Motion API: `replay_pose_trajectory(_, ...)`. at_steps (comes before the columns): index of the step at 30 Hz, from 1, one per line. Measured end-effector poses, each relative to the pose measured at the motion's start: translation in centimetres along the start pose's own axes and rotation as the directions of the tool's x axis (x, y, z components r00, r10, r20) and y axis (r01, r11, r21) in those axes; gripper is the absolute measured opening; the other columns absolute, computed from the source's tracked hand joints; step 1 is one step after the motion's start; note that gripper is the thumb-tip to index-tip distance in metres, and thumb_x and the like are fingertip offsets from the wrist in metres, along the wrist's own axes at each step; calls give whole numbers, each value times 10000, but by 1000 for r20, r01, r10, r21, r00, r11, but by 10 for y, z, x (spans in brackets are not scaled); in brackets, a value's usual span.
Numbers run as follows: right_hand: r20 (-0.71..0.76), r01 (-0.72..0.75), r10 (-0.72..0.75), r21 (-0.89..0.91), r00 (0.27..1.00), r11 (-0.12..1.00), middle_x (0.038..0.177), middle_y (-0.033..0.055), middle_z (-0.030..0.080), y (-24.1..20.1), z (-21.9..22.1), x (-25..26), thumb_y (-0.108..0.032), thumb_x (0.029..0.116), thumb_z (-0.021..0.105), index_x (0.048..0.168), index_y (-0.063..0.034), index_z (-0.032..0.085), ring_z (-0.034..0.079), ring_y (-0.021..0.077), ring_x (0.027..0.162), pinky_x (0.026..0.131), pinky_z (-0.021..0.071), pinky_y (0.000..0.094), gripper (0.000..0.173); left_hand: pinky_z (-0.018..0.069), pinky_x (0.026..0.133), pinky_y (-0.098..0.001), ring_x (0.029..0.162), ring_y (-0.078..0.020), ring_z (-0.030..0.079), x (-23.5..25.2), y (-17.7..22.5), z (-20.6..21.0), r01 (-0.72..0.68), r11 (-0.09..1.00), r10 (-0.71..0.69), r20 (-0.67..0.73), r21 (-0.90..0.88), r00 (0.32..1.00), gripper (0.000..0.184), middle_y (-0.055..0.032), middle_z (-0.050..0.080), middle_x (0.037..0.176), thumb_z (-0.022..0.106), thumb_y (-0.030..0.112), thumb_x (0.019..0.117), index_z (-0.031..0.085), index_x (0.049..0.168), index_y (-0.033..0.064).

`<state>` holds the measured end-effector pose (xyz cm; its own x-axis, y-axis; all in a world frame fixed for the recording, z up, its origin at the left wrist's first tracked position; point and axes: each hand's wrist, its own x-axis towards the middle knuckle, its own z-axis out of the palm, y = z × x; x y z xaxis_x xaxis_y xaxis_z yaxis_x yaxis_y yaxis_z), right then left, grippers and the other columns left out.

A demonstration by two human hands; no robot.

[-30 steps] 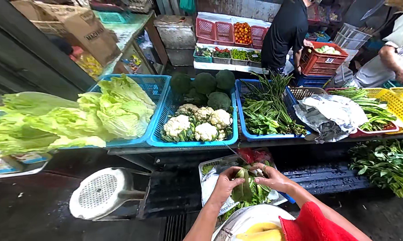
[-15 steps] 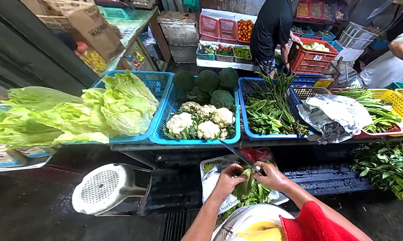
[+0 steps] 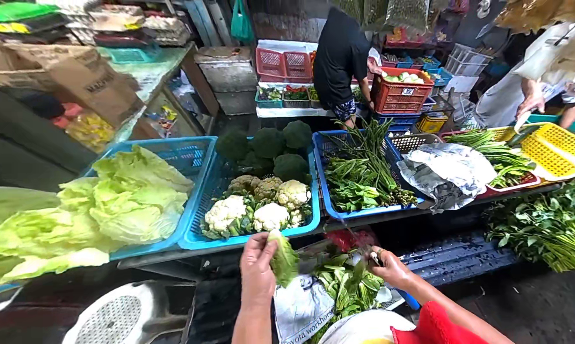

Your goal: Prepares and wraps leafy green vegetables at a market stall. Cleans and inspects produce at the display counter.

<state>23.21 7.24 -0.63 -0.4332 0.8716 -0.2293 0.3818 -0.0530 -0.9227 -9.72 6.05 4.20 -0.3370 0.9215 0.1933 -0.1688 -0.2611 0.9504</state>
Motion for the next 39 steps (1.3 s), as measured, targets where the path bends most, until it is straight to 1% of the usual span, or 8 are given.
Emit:
replay_pose_trajectory(4,133,-206,226,-152,965,967,1149,220,675,34,-1,-1,-317,911,733,1610,-183,296,684,338,975,916,544,571,836,559,842,-212,931,-17,638,35,38,39,-264,916,289,-38,303,957,245,14,637,1023,614,52,950,547,1181,11)
replay_pose_trajectory(11,279,-253,428,-495,860,831,1149,234,686,68,4,-7,-247,913,726,1497,-187,390,680,444,1032,891,511,689,677,528,965,-508,1121,-302,643,69,33,170,-673,527,497,455,519,739,189,-164,679,1148,694,121,944,690,1099,12)
replay_pose_trajectory(14,337,-213,402,-478,852,852,1163,246,674,71,1,-9,-226,926,720,1425,-129,445,668,448,1060,900,505,684,578,473,1031,-577,1179,-357,629,84,-11,214,-729,367,320,657,578,682,192,-163,690,1165,727,161,928,732,1096,66)
replay_pose_trajectory(18,392,-153,363,-475,845,867,1160,236,665,80,-10,-4,-262,942,710,1302,-59,551,647,424,1100,927,489,669,443,210,1212,-636,1458,-344,411,90,-56,229,-676,262,-354,720,689,596,434,-151,559,1462,620,373,1009,638,1353,108)
replay_pose_trajectory(23,365,-236,420,-453,831,860,1112,215,678,106,-23,5,-260,908,748,1335,-62,538,669,397,1031,909,511,643,515,266,1201,-631,1456,-331,434,62,-63,187,-691,423,-11,766,586,642,354,-104,606,1440,601,354,1019,708,1255,113)
replay_pose_trajectory(29,352,-366,492,-366,796,855,982,195,680,158,-33,10,-292,876,768,1399,-99,480,674,357,873,830,543,598,628,572,962,-362,1034,-152,697,18,-39,84,97,953,-280,718,285,638,214,-85,725,1121,610,143,992,705,1097,-18)
replay_pose_trajectory(35,408,-420,594,-441,693,793,1124,234,668,156,-43,23,-298,935,731,1526,-86,397,667,369,984,925,521,585,711,561,827,-403,914,-212,692,-14,-144,-10,643,461,-842,73,612,534,292,-153,716,1088,539,202,1063,647,1199,-32)
replay_pose_trajectory(39,410,-429,609,-452,679,782,1068,203,672,145,-48,36,-282,954,704,1510,-85,423,659,320,890,841,538,535,654,548,921,-500,1044,-302,692,-42,-246,-23,784,218,-837,-301,582,457,350,-199,691,1204,527,223,1057,623,1311,3)
